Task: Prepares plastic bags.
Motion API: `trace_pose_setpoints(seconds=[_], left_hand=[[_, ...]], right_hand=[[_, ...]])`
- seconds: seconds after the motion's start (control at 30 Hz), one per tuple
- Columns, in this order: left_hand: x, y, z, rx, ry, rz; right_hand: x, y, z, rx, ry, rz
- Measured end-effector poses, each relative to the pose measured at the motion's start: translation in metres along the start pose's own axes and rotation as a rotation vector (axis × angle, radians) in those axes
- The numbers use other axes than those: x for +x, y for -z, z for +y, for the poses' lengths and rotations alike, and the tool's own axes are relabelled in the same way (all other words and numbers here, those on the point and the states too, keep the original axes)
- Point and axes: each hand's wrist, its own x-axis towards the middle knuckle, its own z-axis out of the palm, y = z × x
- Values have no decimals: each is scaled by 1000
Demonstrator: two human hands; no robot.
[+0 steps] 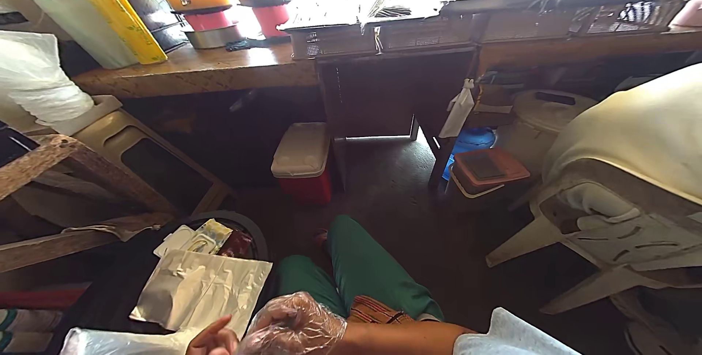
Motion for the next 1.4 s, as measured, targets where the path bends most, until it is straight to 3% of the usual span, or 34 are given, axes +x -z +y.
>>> trace_pose_setpoints(seconds=[0.13,0.5,0.87,1.13,1.2,1.33,1.4], left_hand=[[-1,10,14,21,112,-172],[-1,-2,14,56,28,154],[-4,-7,13,-54,65,217],[-2,-26,16,-140,165,304],[-2,-25,11,-102,172,268],[-7,-12,-1,-37,158,-68],[-8,-16,-2,17,181,-84]], right_hand=[[5,8,-2,62,12,116],[5,14,-6,-29,-53,55],[7,11,-9,-152,-26,-20],[8,10,-7,-36,-20,44],[11,11,-8,-19,-14,70],[15,17,-13,154,-94,78],[17,20,-19,249,-139,81]])
